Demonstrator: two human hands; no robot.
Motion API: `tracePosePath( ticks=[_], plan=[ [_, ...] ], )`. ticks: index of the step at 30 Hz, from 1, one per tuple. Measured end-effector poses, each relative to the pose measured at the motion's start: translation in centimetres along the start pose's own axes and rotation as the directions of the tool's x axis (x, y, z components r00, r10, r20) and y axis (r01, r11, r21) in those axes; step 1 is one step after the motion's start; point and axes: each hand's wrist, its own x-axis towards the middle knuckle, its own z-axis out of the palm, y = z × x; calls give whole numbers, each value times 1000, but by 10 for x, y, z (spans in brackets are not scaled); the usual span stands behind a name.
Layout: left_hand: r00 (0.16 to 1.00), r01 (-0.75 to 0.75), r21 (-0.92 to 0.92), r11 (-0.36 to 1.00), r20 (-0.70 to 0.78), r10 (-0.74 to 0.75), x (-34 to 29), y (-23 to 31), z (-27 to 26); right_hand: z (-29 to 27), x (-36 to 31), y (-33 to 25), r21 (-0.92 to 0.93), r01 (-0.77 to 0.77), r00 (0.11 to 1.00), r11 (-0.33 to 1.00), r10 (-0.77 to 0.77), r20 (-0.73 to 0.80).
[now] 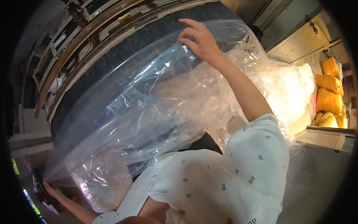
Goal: The person covers a large mattress with a plastic wrap by unfolding the plastic sheet and pulling it over the mattress edges by hand.
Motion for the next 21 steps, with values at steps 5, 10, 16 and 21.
tracePosePath(
  ticks=[5,10,16,21],
  plan=[
    [997,-72,-104,992,25,75,24,-40,9,-31,-8,25,149,-202,973,968,216,-81],
    [997,-62,-33,998,37,63,72,-86,47,-93,6,93,-336,-183,951,924,252,176],
    [976,-28,29,999,217,21,44,-113,176,-160,68,66,-300,-153,918,942,22,-397],
    [926,-371,544,752,160,341,33,-113,204,-169,100,-25,-100,324,906,941,-339,-255]
  ],
)
